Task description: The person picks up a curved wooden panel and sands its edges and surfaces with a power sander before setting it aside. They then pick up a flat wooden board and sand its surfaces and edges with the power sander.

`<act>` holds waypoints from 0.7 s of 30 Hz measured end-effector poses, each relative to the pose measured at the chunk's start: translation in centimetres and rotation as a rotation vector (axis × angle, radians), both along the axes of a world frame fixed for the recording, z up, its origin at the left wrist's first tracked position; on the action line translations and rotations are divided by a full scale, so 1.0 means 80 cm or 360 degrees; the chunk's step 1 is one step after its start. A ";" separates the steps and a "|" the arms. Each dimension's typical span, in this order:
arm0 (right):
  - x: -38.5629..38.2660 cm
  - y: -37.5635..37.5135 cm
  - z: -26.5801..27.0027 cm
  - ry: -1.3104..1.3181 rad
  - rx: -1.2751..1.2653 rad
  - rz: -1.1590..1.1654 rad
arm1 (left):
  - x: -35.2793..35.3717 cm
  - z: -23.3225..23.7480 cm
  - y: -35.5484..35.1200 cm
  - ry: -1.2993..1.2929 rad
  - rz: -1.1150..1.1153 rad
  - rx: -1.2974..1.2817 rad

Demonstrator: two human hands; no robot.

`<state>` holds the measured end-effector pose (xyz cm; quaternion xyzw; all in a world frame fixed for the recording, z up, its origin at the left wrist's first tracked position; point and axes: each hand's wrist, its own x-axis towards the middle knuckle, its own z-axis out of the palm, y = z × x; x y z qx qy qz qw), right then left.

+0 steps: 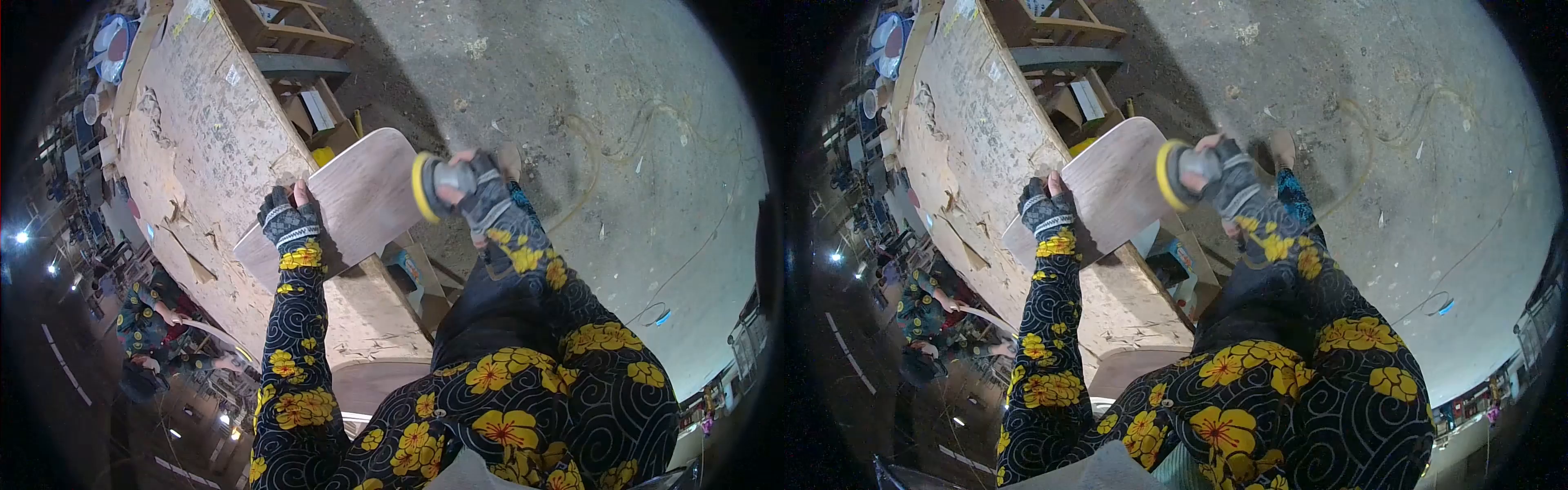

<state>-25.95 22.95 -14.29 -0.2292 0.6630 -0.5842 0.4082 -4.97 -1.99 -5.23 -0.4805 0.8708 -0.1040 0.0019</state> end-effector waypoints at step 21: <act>0.084 0.000 -0.221 -0.1453 0.0098 -0.0276 | 0.008 -0.004 -0.004 -0.0015 0.0028 0.0040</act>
